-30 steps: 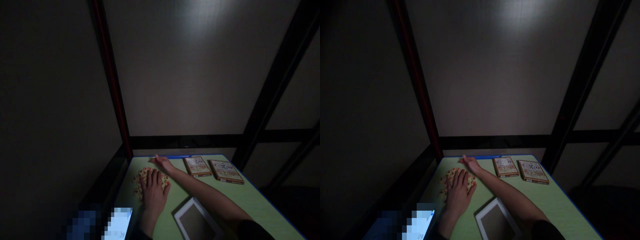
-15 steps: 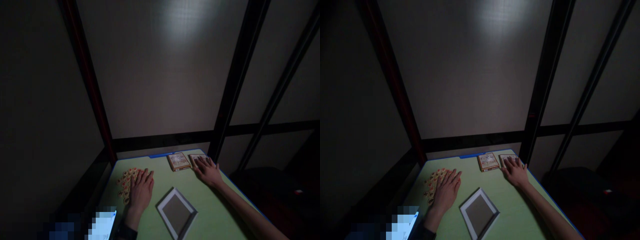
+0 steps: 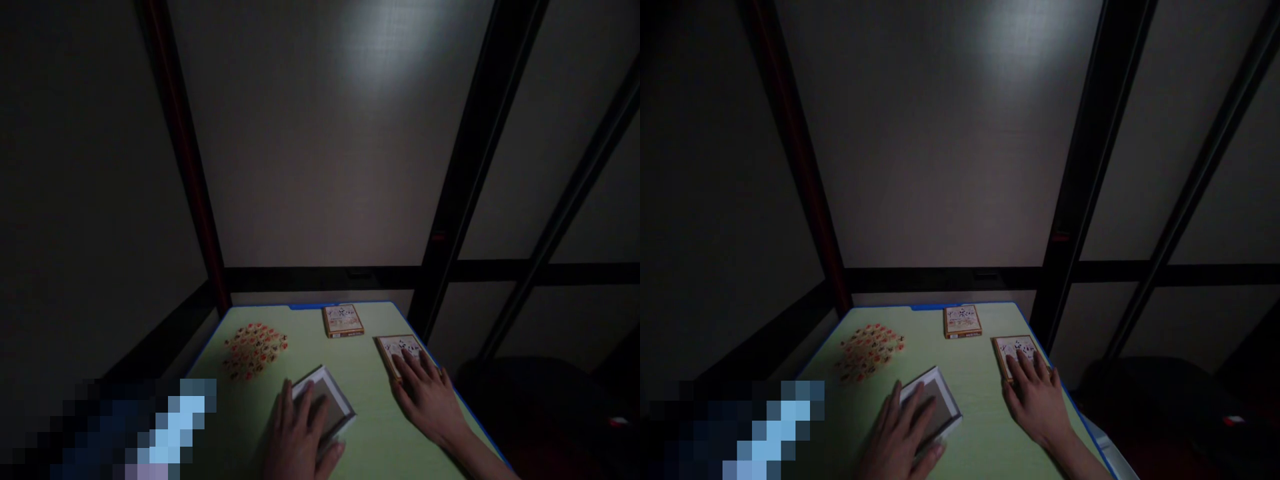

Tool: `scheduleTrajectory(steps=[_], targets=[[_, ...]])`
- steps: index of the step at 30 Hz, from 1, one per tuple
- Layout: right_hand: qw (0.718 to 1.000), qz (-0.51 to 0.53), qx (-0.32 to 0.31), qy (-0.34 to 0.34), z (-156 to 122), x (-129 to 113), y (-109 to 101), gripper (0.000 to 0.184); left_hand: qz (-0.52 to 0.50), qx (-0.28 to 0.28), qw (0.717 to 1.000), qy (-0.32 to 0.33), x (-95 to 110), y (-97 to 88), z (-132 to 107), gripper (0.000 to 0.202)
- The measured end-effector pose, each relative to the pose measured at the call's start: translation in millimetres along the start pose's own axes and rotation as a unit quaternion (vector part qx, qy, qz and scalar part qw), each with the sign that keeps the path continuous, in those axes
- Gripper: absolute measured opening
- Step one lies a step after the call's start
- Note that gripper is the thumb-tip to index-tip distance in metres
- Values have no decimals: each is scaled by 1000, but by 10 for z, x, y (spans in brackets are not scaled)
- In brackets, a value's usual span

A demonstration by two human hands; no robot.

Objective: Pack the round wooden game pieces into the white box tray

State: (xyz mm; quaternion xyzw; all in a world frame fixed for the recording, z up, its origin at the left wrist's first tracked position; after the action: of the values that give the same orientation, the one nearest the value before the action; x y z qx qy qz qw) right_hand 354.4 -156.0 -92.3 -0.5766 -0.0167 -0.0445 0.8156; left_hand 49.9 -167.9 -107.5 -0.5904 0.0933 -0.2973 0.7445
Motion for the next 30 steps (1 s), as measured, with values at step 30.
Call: scheduleTrajectory(steps=[30], targets=[[966, 126, 77, -212, 272, -1195, -179, 36, 100, 11, 971, -218, -1023, -523, 84, 39]])
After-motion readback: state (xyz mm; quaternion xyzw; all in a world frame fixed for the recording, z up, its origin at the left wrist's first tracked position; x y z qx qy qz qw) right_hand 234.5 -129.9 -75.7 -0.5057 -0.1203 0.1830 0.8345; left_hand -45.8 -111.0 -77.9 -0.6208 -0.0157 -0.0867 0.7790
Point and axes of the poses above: each hand's wrist, its own z-axis towards the middle knuckle, its own y-axis out of the palm, x = y × z, the point moved 3 cm from there along z, towards the middle knuckle, and after that the axes turned 3 degrees about -z, right-handed, at the moved point
